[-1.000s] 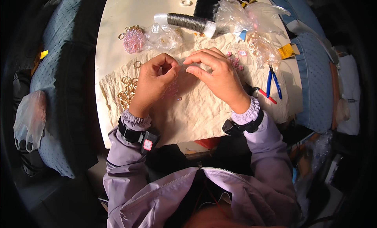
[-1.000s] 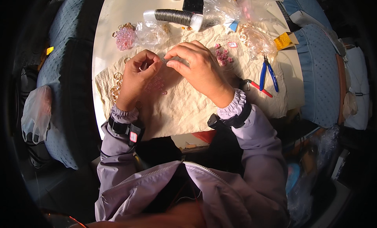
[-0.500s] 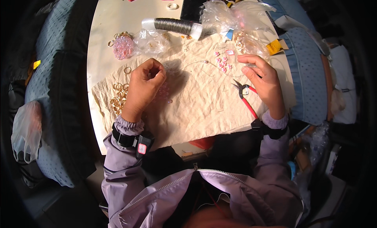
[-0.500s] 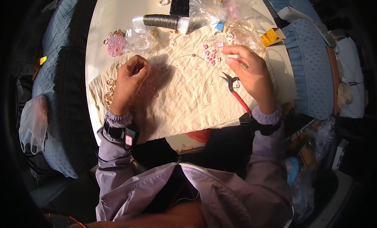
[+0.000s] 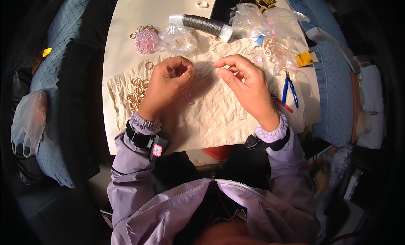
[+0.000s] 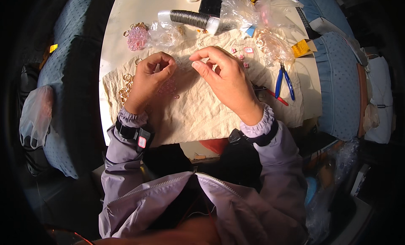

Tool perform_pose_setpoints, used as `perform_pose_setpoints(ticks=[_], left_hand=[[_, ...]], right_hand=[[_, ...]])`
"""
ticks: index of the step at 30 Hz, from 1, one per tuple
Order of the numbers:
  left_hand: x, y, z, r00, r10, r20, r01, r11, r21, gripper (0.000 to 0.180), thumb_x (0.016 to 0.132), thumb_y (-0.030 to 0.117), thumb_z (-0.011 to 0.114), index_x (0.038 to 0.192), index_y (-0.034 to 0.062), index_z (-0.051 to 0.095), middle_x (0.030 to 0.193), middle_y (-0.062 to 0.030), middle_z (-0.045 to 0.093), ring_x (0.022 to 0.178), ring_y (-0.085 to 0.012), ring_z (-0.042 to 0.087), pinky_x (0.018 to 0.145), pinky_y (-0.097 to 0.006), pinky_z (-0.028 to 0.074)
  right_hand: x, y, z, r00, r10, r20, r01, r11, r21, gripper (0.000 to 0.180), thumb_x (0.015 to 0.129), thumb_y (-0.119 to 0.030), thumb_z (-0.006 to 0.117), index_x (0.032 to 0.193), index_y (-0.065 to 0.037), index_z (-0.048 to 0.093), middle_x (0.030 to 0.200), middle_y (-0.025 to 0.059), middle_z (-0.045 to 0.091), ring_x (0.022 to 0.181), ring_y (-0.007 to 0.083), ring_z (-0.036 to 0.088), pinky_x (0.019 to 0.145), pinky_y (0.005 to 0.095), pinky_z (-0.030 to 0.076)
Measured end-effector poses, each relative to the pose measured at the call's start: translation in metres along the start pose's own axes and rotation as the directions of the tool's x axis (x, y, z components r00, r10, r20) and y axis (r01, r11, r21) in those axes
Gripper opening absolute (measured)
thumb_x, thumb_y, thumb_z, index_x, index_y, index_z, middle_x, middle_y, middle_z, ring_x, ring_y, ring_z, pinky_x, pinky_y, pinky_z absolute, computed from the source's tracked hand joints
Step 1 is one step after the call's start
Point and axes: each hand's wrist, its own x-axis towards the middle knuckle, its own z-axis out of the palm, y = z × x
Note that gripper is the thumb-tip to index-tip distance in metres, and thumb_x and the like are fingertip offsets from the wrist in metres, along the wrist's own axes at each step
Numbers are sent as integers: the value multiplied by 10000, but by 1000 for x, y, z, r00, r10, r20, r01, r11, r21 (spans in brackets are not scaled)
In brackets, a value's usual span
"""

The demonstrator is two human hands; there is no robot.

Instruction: The person assembles a beaded keychain by threading pink beads onto a wire and using pliers to close a jump ring. They repeatedly pick beads from the table, thread them, and adjust the wire, then use pliers to secure the ring.

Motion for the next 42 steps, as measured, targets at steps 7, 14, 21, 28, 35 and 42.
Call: perform_pose_setpoints(ticks=[7,14,21,28,35,42], left_hand=[[0,0,0,999,6,53,1,992,-130,59,1016,61,733,996,6,734,818,32,686,703,-25,608,617,-218,489],[0,1,-1,999,18,50,-20,999,30,46,1007,61,743,1009,15,736,827,16,690,733,-51,638,643,-251,510],[-14,28,-36,987,125,106,-163,779,606,79,991,27,747,1061,-8,760,1002,-75,740,898,-186,699,811,-336,574],[-90,35,-5,994,107,2,-92,843,530,165,929,-42,795,1078,25,825,983,-71,734,848,-191,702,735,-327,569],[-120,6,39,975,149,-167,-58,890,452,221,945,-32,790,1152,38,823,1006,-87,734,871,-213,709,774,-314,562],[-117,0,45,949,195,-246,-37,849,528,209,956,-36,776,1149,30,823,953,-93,732,817,-198,698,732,-309,545]], right_hand=[[16,48,29,948,199,247,-281,889,362,145,1072,-121,730,1167,-12,725,969,-22,729,790,44,627,673,215,521],[14,48,27,962,172,214,-224,943,246,102,1069,-108,728,1110,-15,722,948,-33,698,771,18,585,633,205,479],[-1,40,20,962,112,249,-118,993,11,78,1000,-59,757,1003,-11,695,864,-44,637,682,14,484,601,239,421],[1,44,18,959,-70,275,86,995,-44,88,932,-19,786,949,-2,701,874,7,644,680,75,522,619,254,441],[-1,39,15,912,-119,393,141,990,-27,93,941,-78,778,960,-17,710,916,70,692,764,187,677,713,340,564],[0,39,18,922,-128,364,173,980,-93,107,906,-75,761,914,-31,664,855,82,678,772,242,682,748,385,568]])
